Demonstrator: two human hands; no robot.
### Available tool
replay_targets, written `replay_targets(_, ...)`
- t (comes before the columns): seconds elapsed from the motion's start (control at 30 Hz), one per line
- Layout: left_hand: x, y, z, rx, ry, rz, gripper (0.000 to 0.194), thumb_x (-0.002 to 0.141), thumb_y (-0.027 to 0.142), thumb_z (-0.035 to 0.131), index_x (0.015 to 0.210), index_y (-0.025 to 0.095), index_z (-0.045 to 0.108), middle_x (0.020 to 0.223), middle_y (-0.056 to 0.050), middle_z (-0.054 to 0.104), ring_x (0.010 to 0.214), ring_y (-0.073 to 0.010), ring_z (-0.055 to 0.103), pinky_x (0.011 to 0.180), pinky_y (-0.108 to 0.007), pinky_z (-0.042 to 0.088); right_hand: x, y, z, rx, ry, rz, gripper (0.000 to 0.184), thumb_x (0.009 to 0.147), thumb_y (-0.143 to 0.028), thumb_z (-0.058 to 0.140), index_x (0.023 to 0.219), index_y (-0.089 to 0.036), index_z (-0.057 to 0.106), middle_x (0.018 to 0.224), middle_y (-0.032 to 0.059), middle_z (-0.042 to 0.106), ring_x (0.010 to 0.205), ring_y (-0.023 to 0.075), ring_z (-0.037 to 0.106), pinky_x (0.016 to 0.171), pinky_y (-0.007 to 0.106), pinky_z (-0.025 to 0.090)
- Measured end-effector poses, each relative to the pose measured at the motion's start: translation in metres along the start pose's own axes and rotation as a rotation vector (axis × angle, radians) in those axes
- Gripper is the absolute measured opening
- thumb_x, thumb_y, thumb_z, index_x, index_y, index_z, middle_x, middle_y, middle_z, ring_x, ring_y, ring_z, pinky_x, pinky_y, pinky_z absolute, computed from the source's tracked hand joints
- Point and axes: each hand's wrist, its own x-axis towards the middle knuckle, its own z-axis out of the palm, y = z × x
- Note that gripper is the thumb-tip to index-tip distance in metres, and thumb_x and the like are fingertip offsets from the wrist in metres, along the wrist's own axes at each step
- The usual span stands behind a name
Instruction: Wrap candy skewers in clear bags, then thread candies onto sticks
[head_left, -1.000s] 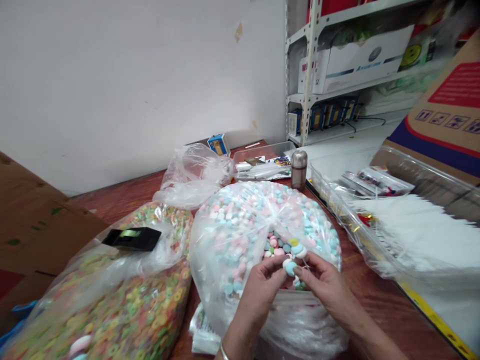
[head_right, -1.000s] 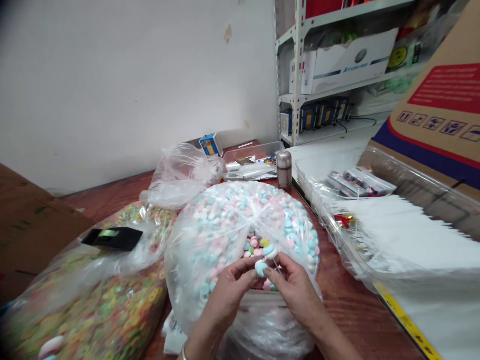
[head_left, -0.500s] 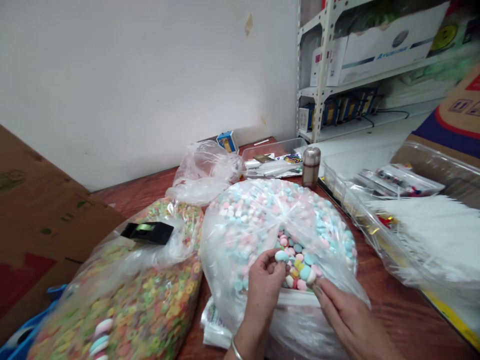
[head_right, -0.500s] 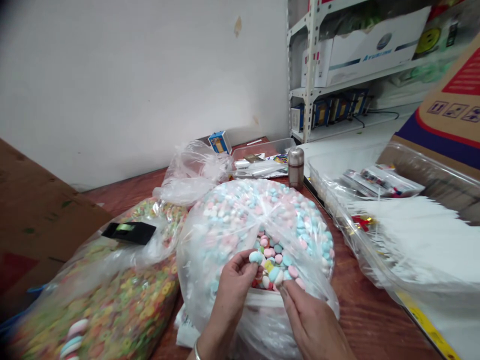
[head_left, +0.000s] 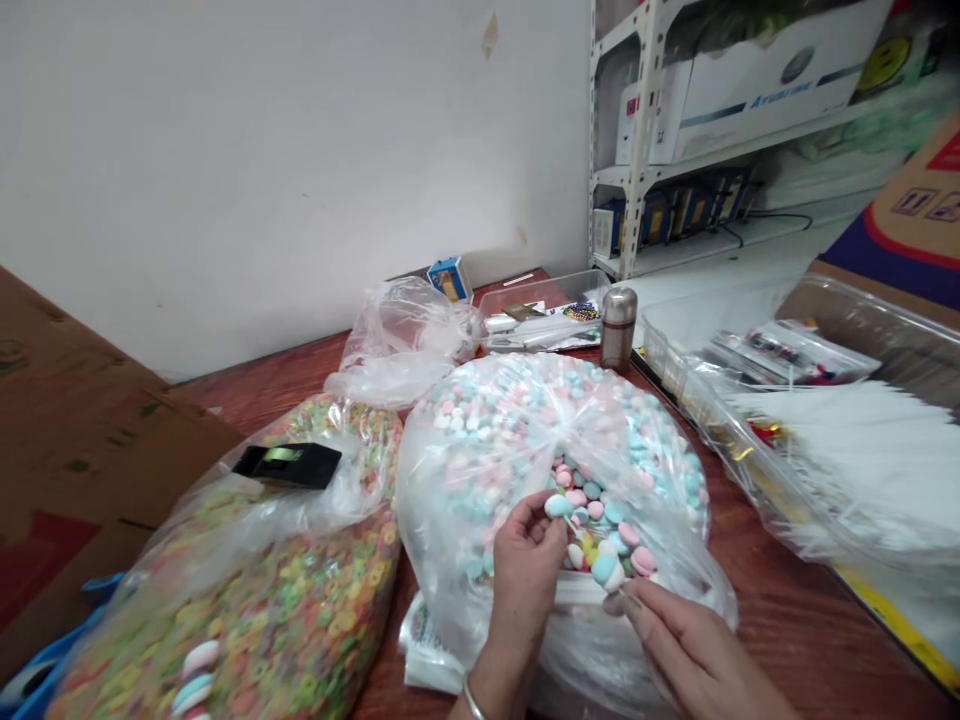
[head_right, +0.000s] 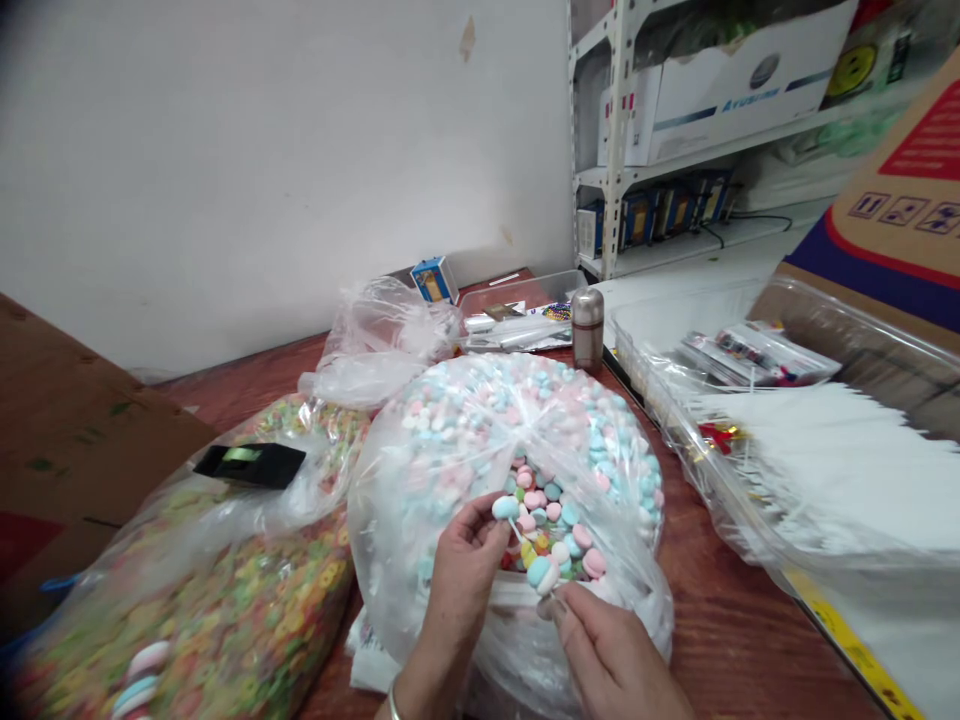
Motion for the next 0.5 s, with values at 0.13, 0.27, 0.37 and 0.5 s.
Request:
replay_targets(0.13,0.000,-0.005,0.000,0.019,-0.014,0.041,0.023,0.073,0.021,0.068,0.096,0.015,0.070,0.070,-0.001,0.070,0.061,-0.0119,0.060,0.059,-0.021,0.051,-0.002,0.004,0.010,0.223,-0.042,0.229,0.048,0.090,-0.061,0.042,0.084,-0.021,0.069,0.054,-0.0007,0.057,0.050,0.0147,0.053,0.046,0.021,0.044)
replay_targets(0.27,0.001,-0.011,0.000,0.086,-0.030,0.063,0.024,0.075,0.021,0.066,0.098,0.014,0.070,0.078,-0.005,0.073,0.064,-0.0138,0.061,0.058,-0.023,0.052,-0.001,0.006,0.019,0.394,-0.132,0.427,0.055,0.086,-0.070,0.043,0.094,-0.020,0.065,0.044,-0.0087,0.037,0.035,0.0088,0.032,0.034,0.019,0.026)
replay_targets(0.37,0.001,-0.013,-0.001,0.100,-0.049,0.073,0.026,0.075,0.022,0.066,0.099,0.014,0.070,0.084,-0.007,0.075,0.069,-0.0165,0.065,0.061,-0.025,0.053,0.001,0.004,0.020,0.457,-0.157,0.454,0.055,0.083,-0.072,0.046,0.092,-0.019,0.060,0.043,-0.0111,0.032,0.035,0.0065,0.023,0.032,0.018,0.016)
replay_targets(0.5,0.001,-0.016,-0.003,0.110,-0.085,0.108,0.026,0.075,0.020,0.065,0.101,0.015,0.071,0.096,-0.010,0.076,0.080,-0.0201,0.067,0.069,-0.028,0.055,0.004,0.004,0.023,0.512,-0.162,0.433,0.051,0.085,-0.071,0.045,0.088,-0.021,0.053,0.041,-0.0128,0.029,0.035,0.0056,0.017,0.034,0.020,0.008)
